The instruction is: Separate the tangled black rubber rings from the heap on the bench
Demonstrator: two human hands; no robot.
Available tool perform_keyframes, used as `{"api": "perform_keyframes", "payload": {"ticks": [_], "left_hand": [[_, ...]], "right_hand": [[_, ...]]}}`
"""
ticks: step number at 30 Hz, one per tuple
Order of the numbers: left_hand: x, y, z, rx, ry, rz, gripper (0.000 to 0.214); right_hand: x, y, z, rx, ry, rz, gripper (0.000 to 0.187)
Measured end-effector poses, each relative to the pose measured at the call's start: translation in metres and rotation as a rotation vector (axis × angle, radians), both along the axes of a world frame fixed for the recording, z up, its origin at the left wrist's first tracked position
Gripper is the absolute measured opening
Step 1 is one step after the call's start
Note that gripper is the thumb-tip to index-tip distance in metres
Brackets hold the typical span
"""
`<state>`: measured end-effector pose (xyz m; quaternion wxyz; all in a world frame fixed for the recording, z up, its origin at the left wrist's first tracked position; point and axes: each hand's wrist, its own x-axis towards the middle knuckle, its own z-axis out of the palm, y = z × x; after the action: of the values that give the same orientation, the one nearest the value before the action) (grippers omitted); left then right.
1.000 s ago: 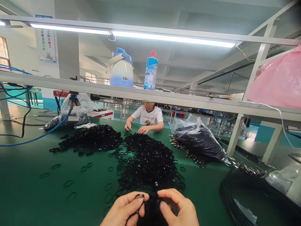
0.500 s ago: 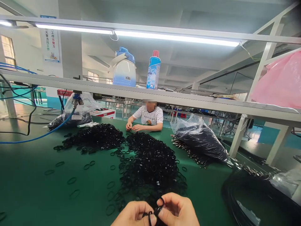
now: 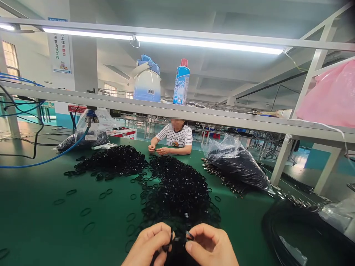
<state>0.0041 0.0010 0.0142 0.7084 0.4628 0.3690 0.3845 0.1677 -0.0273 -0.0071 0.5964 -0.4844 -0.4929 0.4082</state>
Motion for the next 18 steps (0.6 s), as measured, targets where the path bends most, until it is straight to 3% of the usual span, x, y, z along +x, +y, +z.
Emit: {"api": "perform_keyframes", "payload": {"ticks": [5, 12, 18], "left_hand": [[-0.005, 0.006, 0.004, -0.033, -0.007, 0.012, 0.021], [-0.001, 0.004, -0.001, 0.024, 0.161, -0.212, 0.043], [0.002, 0.007, -0.013, 0.137, 0.131, -0.123, 0.043]], "right_hand": [[0.002, 0.002, -0.003, -0.017, -0.029, -0.079, 0.015], [-0.002, 0.003, -0.013, -0.016, -0.231, -0.087, 0.016], [-0.003, -0.001, -0.004, -0.069, -0.033, -0.001, 0.026]]}}
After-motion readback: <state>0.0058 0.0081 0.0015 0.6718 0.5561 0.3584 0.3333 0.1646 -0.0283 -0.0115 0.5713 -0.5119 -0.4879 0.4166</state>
